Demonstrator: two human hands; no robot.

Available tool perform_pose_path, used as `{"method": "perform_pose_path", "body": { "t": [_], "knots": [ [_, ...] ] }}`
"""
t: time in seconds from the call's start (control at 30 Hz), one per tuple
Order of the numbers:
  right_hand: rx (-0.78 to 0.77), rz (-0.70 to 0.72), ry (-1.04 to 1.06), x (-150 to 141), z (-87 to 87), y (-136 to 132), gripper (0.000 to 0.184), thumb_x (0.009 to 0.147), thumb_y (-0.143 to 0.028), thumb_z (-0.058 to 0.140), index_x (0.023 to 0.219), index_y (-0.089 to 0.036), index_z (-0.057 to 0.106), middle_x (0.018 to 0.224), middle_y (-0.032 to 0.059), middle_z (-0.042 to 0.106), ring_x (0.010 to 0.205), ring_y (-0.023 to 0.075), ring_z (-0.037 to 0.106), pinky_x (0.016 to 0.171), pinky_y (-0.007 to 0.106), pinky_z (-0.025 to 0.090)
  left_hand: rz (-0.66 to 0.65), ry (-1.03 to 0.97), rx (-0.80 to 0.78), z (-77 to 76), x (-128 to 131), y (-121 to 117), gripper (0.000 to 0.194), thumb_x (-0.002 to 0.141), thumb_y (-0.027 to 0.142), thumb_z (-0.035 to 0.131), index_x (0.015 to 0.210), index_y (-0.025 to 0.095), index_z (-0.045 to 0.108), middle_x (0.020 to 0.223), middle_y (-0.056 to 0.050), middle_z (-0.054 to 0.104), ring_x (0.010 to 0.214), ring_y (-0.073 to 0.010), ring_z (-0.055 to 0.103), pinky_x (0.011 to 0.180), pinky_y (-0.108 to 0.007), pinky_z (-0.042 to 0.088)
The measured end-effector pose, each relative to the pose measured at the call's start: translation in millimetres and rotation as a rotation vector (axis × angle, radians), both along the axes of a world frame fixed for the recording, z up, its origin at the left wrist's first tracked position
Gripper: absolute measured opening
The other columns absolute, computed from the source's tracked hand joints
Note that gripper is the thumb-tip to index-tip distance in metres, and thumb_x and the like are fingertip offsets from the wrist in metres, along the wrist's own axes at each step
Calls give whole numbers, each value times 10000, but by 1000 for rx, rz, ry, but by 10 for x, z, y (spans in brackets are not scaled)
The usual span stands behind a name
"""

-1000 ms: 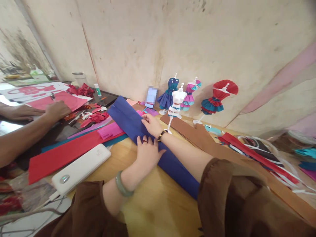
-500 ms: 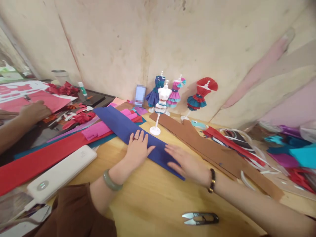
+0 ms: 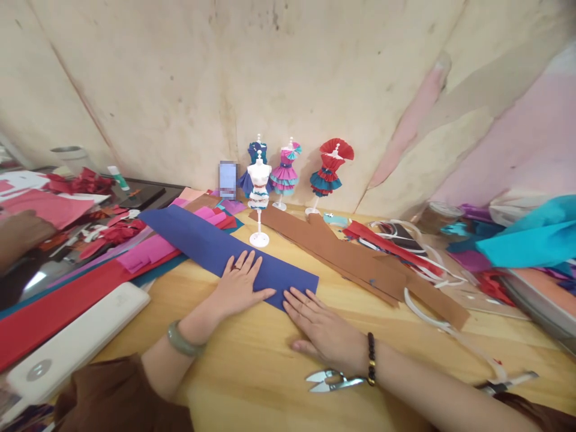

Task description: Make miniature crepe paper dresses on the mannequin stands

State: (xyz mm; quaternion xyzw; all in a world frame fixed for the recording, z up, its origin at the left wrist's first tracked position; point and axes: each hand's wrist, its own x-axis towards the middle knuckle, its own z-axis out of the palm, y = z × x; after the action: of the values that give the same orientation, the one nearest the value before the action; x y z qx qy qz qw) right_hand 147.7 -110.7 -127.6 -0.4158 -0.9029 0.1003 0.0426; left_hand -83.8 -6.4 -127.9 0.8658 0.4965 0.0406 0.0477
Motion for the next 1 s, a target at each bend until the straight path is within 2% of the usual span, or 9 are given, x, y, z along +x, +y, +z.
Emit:
{"method": "perform_pose_path", "body": {
  "t": [0.13, 0.33, 0.57, 0.67, 0.73, 0.8, 0.9, 1.0],
  "knots": [
    [79, -21, 34, 42, -59, -13, 640, 967, -473, 382, 1505, -174, 208, 1564, 111, 189, 1453, 248, 120, 1174, 510, 181, 22, 11, -42, 43, 24, -27, 961, 789, 795, 314, 1489, 138, 266, 1559, -140, 179, 1453, -311, 95, 1155, -516, 64],
    [45, -35, 12, 55, -108, -69, 630, 966, -503, 354, 1492, -169, 260, 1553, 110, 235, 1446, 259, 151, 1172, 520, 184, 9, -6, -40, 35, 29, -40, 986, 779, 812, 291, 1493, 134, 246, 1563, -149, 152, 1454, -306, 83, 1155, -513, 45],
    [10, -41, 23, 126, -37, -126, 602, 958, -487, 401, 1462, -161, 346, 1550, 130, 234, 1442, 278, 158, 1162, 522, 215, -19, 48, -89, 181, 16, -12, 990, 714, 807, 450, 1474, 189, 306, 1545, -192, 204, 1431, -381, 140, 1113, -575, 138],
    [10, -42, 38, 125, -39, -145, 601, 955, -480, 415, 1459, -159, 352, 1550, 138, 236, 1443, 280, 156, 1165, 520, 202, -114, 39, 9, 222, 109, 32, 846, 758, 739, 492, 1416, 213, 421, 1507, -178, 325, 1418, -379, 192, 1111, -569, 151],
    [0, -49, 41, 108, -29, -142, 599, 956, -477, 413, 1457, -153, 356, 1547, 146, 244, 1443, 285, 155, 1165, 524, 190, -241, -5, 98, 205, 231, 60, 655, 868, 623, 443, 1372, 207, 480, 1472, -144, 405, 1418, -312, 232, 1135, -497, 156],
    [-19, -52, 50, 102, 1, -126, 601, 951, -478, 425, 1452, -152, 368, 1544, 153, 253, 1442, 292, 157, 1163, 530, 184, -372, -49, 116, 151, 372, 77, 519, 950, 504, 363, 1365, 218, 485, 1451, -103, 446, 1409, -236, 277, 1136, -412, 196],
    [-53, -66, 116, 163, 84, -112, 539, 956, -447, 426, 1414, -165, 437, 1517, 149, 331, 1434, 278, 202, 1154, 507, 236, -455, -71, 73, 32, 528, 76, 485, 978, 460, 318, 1392, 243, 448, 1473, -75, 420, 1402, -200, 295, 1124, -378, 229],
    [-3, -134, 260, 306, 188, -199, 409, 973, -377, 402, 1291, -176, 563, 1414, 142, 487, 1362, 241, 364, 1108, 446, 352, -451, -74, 101, -59, 569, 64, 512, 976, 481, 313, 1410, 234, 422, 1509, -90, 353, 1417, -207, 262, 1146, -395, 182]
  ]
}}
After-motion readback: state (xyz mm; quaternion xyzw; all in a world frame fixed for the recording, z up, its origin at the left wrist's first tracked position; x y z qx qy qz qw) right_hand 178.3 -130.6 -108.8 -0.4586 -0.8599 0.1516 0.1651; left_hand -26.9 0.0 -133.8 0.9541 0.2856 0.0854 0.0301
